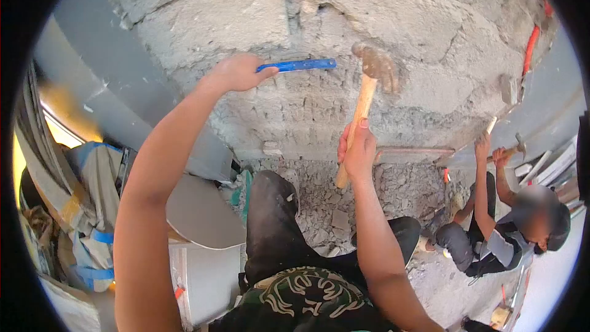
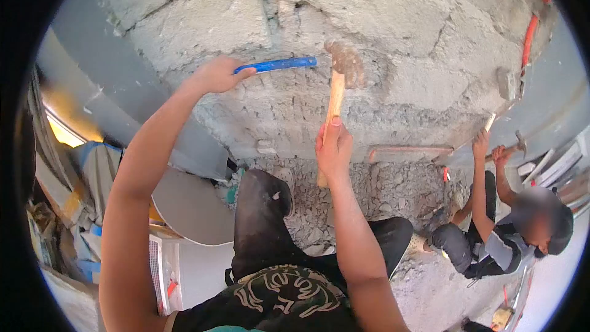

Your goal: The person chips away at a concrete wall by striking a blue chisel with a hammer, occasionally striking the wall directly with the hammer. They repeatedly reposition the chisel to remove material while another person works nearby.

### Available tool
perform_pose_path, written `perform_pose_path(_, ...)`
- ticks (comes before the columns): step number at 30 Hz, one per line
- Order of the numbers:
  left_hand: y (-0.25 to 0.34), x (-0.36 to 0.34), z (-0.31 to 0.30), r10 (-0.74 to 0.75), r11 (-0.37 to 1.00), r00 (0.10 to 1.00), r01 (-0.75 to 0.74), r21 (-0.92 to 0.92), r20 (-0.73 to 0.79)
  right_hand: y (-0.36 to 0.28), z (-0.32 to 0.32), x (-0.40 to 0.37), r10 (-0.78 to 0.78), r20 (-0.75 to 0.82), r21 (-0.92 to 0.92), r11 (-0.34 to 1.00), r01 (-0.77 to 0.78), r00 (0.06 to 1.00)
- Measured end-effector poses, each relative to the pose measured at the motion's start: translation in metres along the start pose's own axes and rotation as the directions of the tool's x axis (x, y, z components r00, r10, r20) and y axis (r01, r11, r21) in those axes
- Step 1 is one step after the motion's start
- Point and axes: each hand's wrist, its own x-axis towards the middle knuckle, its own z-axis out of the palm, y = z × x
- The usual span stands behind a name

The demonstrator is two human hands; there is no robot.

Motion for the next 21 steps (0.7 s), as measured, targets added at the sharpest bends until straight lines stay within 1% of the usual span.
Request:
perform_pose_path(1, 0.001, -0.005, -0.010, 0.010, 0.998, 1.000, -0.011, -0.058, -0.011, -0.013, -0.002, 0.004, -0.001, 0.027, 0.080, 0.997, -0.001, 1.000)
perform_pose_path(2, 0.003, -0.008, -0.020, 0.016, 0.993, 1.000, -0.018, -0.119, -0.022, -0.020, -0.004, 0.010, -0.006, 0.019, 0.075, 0.997, 0.005, 1.000)
perform_pose_path(3, 0.001, -0.006, -0.025, 0.022, 0.992, 1.000, -0.024, -0.126, -0.022, -0.025, -0.005, 0.013, -0.005, 0.006, 0.115, 0.993, 0.004, 1.000)
perform_pose_path(4, -0.001, -0.002, -0.027, -0.005, 0.982, 0.998, -0.008, -0.190, -0.065, -0.030, -0.006, 0.014, 0.003, -0.006, 0.153, 0.988, -0.002, 1.000)
perform_pose_path(5, -0.002, 0.002, -0.027, -0.037, 0.966, 0.994, 0.008, -0.257, -0.105, -0.034, -0.008, 0.017, 0.012, -0.009, 0.142, 0.990, -0.010, 1.000)
perform_pose_path(6, -0.002, 0.007, -0.028, -0.036, 0.963, 0.995, 0.009, -0.269, -0.096, -0.040, -0.008, 0.019, 0.008, -0.008, 0.175, 0.985, -0.006, 1.000)
perform_pose_path(7, -0.002, 0.014, -0.030, -0.066, 0.957, 0.996, 0.048, -0.287, -0.053, -0.046, -0.009, 0.020, 0.001, -0.007, 0.211, 0.978, 0.000, 1.000)
perform_pose_path(8, -0.002, 0.017, -0.031, -0.097, 0.950, 0.995, 0.089, -0.300, -0.013, -0.051, -0.009, 0.020, 0.004, -0.007, 0.207, 0.978, -0.003, 1.000)
perform_pose_path(9, -0.003, 0.019, -0.028, -0.097, 0.949, 0.995, 0.090, -0.303, -0.010, -0.056, -0.011, 0.020, 0.026, -0.028, 0.204, 0.979, -0.019, 0.999)
perform_pose_path(11, -0.003, 0.021, -0.020, -0.069, 0.960, 0.989, 0.031, -0.277, -0.131, -0.065, -0.014, 0.018, 0.052, -0.051, 0.204, 0.978, -0.041, 0.997)
perform_pose_path(13, -0.002, 0.018, -0.016, -0.050, 0.959, 0.991, 0.012, -0.282, -0.127, -0.075, -0.017, 0.016, -0.061, -0.018, 0.128, 0.990, 0.063, 0.998)
perform_pose_path(14, -0.001, 0.018, -0.015, -0.033, 0.957, 0.991, -0.005, -0.289, -0.130, -0.082, -0.015, 0.015, -0.058, -0.022, 0.131, 0.990, 0.061, 0.998)
perform_pose_path(15, -0.002, 0.019, -0.012, -0.030, 0.957, 0.992, -0.008, -0.289, -0.125, -0.089, -0.011, 0.014, -0.166, -0.020, 0.111, 0.980, 0.168, 0.986)
perform_pose_path(16, -0.003, 0.020, -0.008, -0.060, 0.963, 0.991, 0.026, -0.268, -0.120, -0.095, -0.008, 0.015, -0.272, -0.013, 0.089, 0.958, 0.272, 0.962)
perform_pose_path(17, -0.005, 0.022, -0.004, -0.093, 0.967, 0.989, 0.061, -0.248, -0.116, -0.100, -0.004, 0.018, -0.270, -0.014, 0.087, 0.959, 0.270, 0.963)
perform_pose_path(19, 0.000, 0.017, -0.002, -0.112, 0.958, 0.988, 0.079, -0.276, -0.107, -0.106, 0.005, 0.031, -0.448, -0.001, 0.059, 0.893, 0.447, 0.894)
perform_pose_path(20, 0.003, 0.014, -0.002, -0.131, 0.949, 0.986, 0.094, -0.301, -0.103, -0.102, 0.009, 0.042, -0.446, 0.002, 0.056, 0.894, 0.445, 0.895)
perform_pose_path(21, 0.002, 0.014, 0.000, -0.131, 0.947, 0.986, 0.094, -0.307, -0.104, -0.093, 0.013, 0.055, -0.472, 0.030, -0.080, 0.878, 0.472, 0.881)
